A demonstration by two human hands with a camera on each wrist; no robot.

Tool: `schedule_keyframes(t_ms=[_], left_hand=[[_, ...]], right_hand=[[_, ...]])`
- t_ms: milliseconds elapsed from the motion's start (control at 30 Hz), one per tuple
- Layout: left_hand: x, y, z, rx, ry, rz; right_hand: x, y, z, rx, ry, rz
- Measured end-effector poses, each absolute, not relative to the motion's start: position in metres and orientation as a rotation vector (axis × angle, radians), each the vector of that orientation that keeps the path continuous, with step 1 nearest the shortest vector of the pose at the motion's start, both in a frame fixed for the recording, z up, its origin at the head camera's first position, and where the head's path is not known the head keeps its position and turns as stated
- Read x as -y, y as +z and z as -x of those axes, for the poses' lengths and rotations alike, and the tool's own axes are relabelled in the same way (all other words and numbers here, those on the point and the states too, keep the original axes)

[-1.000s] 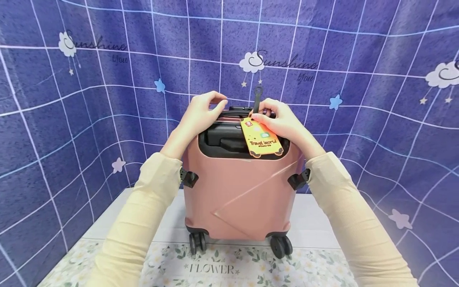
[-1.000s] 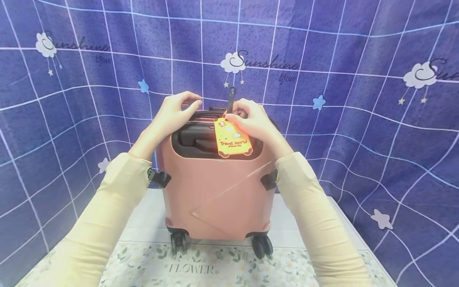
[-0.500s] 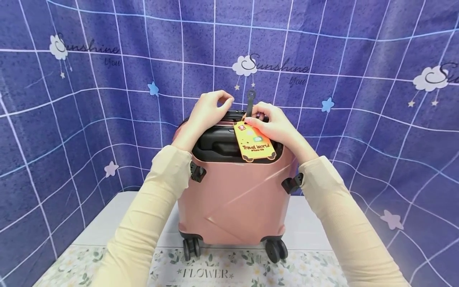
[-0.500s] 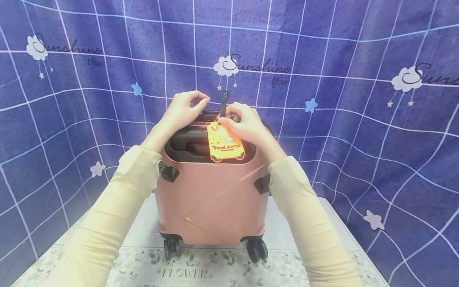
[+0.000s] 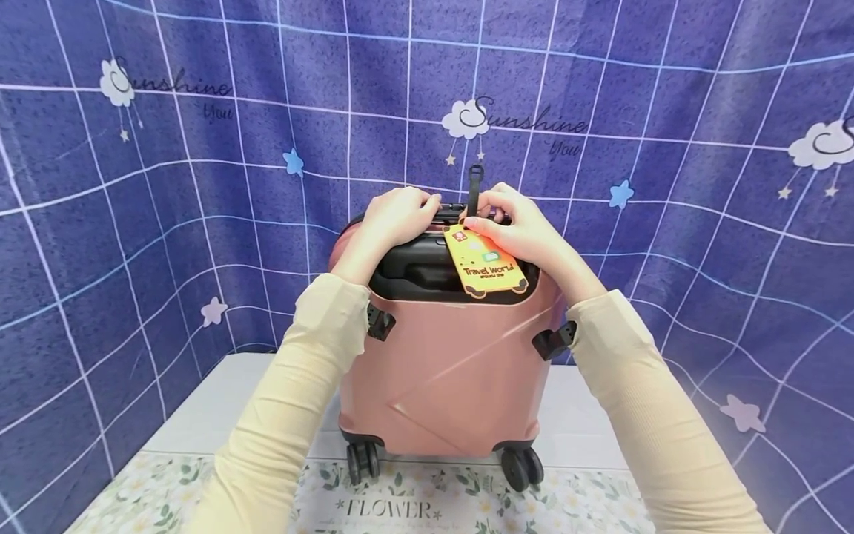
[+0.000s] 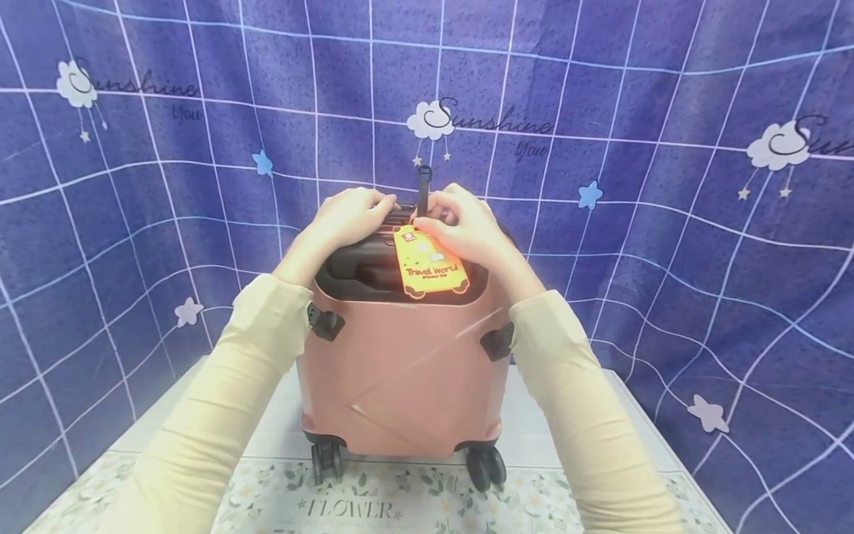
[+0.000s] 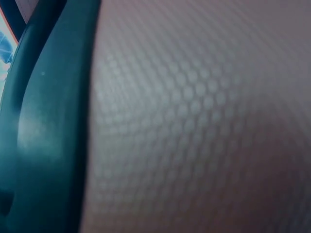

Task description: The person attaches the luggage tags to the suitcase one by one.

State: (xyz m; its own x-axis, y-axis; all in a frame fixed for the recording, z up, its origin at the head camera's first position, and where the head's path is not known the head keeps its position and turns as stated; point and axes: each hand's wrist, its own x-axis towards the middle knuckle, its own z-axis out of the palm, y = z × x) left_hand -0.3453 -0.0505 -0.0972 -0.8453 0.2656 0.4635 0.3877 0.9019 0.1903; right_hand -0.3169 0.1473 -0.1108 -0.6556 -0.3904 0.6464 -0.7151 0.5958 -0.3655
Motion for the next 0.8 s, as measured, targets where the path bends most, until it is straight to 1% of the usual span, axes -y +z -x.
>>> schedule_keyframes(t_ms=[367,533,800], left_hand=[[0.052,-0.094,0.345,2.642,-0.376,0.498],[0.055,-0.097,0.346,2.578,-0.573,0.563],[0.061,-0.098,0.343,2.469,-0.953,0.787]], right_hand=[[-0.146,-0.109,0.316,2.331,0.845,-0.859],[-0.144,-0.109,0.318,2.34,0.835,-0.853],[-0.144,-0.105,0.316,2.423,0.844,-0.789]])
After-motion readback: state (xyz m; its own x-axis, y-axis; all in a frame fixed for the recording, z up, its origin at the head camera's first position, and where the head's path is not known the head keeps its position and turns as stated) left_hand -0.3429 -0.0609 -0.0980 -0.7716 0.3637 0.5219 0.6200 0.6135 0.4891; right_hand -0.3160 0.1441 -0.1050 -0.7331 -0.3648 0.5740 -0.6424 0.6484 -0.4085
